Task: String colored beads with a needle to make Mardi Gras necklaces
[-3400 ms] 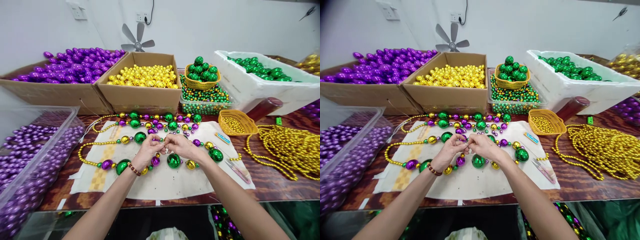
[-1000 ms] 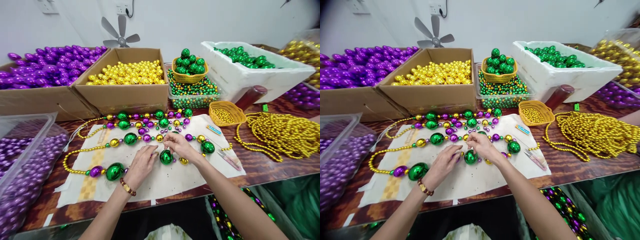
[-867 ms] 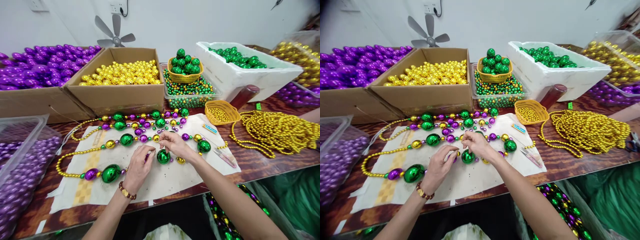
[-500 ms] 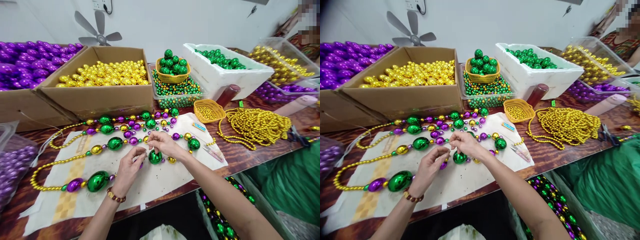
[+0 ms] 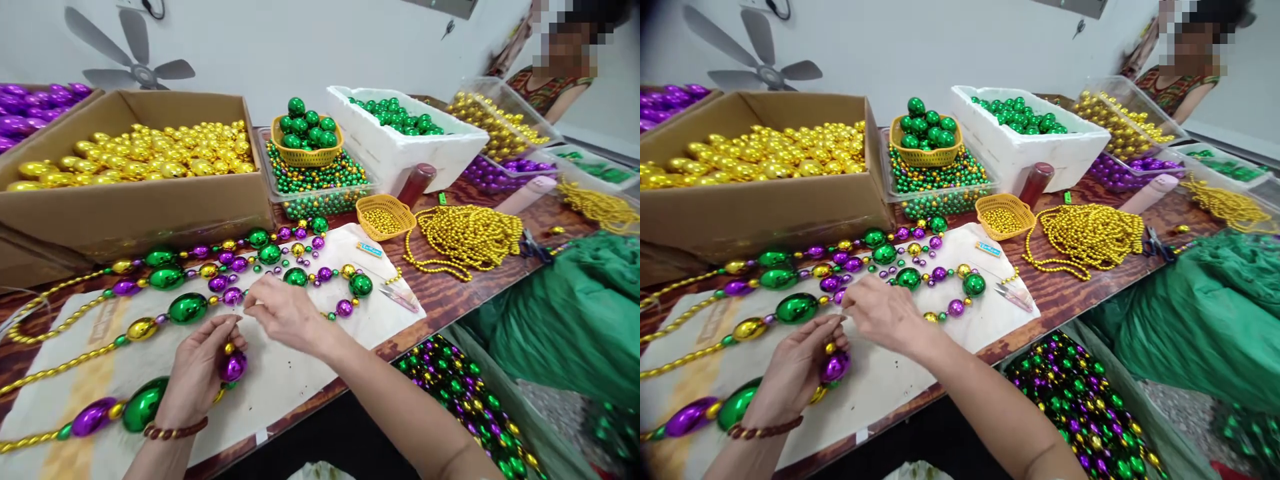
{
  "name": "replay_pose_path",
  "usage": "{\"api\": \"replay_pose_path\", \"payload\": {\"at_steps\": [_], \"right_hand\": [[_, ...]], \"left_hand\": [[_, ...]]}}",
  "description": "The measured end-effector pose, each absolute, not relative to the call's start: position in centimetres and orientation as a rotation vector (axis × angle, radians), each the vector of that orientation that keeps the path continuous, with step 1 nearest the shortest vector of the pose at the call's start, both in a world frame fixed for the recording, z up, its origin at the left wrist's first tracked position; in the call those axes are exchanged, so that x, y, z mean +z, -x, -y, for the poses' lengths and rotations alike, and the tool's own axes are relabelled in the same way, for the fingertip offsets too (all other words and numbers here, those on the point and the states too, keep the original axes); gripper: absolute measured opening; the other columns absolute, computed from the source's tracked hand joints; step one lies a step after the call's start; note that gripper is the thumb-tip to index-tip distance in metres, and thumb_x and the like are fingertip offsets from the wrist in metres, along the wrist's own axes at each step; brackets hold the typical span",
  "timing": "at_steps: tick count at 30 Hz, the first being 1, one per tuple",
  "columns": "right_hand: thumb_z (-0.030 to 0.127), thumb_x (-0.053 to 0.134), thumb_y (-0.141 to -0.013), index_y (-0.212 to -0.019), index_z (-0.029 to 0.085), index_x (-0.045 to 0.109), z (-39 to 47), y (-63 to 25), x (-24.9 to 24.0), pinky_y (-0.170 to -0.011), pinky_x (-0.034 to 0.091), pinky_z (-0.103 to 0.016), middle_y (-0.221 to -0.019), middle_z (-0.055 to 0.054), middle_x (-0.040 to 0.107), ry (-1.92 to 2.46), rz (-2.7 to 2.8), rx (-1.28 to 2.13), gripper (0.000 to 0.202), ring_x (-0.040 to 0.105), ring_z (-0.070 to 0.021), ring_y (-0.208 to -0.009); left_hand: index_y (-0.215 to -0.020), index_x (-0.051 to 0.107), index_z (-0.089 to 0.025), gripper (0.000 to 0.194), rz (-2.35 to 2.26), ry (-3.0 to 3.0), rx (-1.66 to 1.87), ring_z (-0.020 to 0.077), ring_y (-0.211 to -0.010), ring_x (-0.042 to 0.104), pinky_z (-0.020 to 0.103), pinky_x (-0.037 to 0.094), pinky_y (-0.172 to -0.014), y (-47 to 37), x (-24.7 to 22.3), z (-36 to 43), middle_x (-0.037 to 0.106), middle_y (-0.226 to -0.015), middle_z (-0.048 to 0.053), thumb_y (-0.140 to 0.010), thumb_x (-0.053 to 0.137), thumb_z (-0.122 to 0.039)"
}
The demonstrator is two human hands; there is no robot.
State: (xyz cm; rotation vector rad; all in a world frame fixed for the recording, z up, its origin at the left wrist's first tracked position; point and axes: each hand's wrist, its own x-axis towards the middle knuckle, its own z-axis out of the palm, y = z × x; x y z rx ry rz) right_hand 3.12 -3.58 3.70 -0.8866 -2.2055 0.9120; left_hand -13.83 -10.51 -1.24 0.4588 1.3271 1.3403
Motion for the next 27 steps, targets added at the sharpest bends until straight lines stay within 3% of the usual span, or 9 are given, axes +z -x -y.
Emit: {"api": "replay_pose_path", "payload": {"at_steps": [4,8,12,23,27], "right_hand": [[0.027,0.049,-0.092,-0.093,0.026,0.057,4.8,-2.2,3.6,-0.065,0.038,-0.024,-0.099,0.004,0.063,0.900,2.333,0.685,0.007,0.061,-0.0141,-0.087],[0.025,0.048,-0.092,-0.091,0.027,0.054,4.4,-1.6,3.6,-0.061,0.035,-0.024,-0.094,0.008,0.067,0.866,2.380,0.696,0.006,0.062,-0.0124,-0.086],[0.028,0.049,-0.091,-0.091,0.028,0.055,3.2,-1.4,3.2,-0.058,0.033,-0.024,-0.093,0.009,0.070,0.916,2.382,0.713,0.006,0.063,-0.0132,-0.085],[0.031,0.045,-0.091,-0.097,0.029,0.059,2.1,-1.3,3.7,-0.058,0.036,-0.027,-0.085,0.004,0.071,1.009,2.485,0.688,0.015,0.066,-0.0191,-0.080],[0.045,0.042,-0.094,-0.098,0.025,0.061,1.8,-2.3,4.0,-0.064,0.042,-0.029,-0.093,-0.002,0.072,0.995,2.548,0.747,0.028,0.066,-0.0222,-0.086]], "left_hand": [[-0.083,0.068,-0.017,0.021,-1.306,-0.564,1.207,0.0103,-0.054,0.055,0.018,0.044,-0.049,13.9,-2.1,10.6,0.063,-0.064,-0.002,-0.068,0.079,-0.027],[-0.080,0.069,-0.017,0.024,-1.324,-0.599,1.156,0.0109,-0.053,0.054,0.019,0.042,-0.049,14.1,-2.6,10.9,0.063,-0.060,-0.001,-0.064,0.082,-0.028],[-0.079,0.069,-0.017,0.021,-1.310,-0.668,1.060,0.0109,-0.052,0.052,0.020,0.039,-0.048,14.2,-2.2,11.0,0.060,-0.057,0.000,-0.071,0.078,-0.033],[-0.078,0.065,-0.017,0.026,-1.356,-0.690,1.005,0.0108,-0.052,0.049,0.020,0.038,-0.047,13.9,-2.1,10.6,0.058,-0.056,0.000,-0.070,0.077,-0.039],[-0.086,0.066,-0.018,0.030,-1.415,-0.708,1.061,0.0111,-0.052,0.050,0.019,0.038,-0.047,13.8,-1.9,10.5,0.058,-0.057,-0.002,-0.068,0.079,-0.040]]}}
